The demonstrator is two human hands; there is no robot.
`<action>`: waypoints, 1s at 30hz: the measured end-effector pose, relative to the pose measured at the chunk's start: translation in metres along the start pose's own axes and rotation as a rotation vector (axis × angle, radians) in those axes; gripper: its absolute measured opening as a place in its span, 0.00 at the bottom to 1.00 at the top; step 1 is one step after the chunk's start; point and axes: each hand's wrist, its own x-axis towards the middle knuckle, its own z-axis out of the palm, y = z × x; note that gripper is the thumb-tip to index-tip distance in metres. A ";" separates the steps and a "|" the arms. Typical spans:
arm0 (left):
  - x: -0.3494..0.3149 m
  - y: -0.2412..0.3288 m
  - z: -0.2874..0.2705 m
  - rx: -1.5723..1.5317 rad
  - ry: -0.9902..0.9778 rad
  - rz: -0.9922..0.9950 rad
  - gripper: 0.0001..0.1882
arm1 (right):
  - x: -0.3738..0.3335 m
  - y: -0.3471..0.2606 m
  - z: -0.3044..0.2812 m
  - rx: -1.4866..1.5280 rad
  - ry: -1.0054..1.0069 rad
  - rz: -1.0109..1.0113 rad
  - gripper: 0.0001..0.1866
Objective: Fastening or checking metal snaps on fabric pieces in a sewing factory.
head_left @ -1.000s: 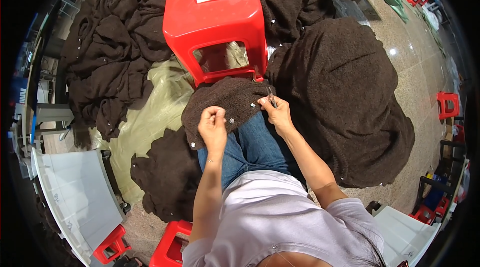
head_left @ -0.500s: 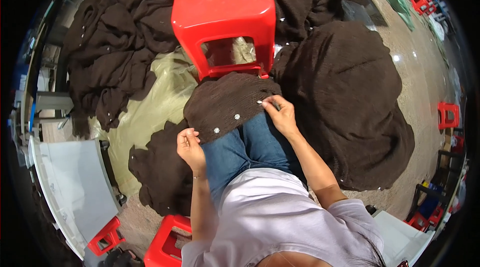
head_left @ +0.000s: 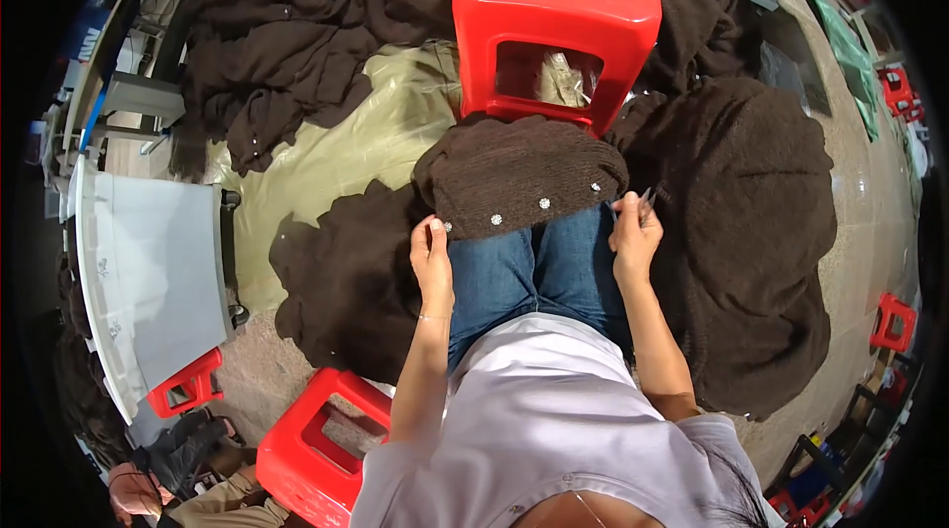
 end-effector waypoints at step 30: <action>-0.001 0.005 -0.007 -0.487 -0.224 -0.024 0.04 | -0.032 0.014 0.093 -0.546 -0.530 -0.536 0.07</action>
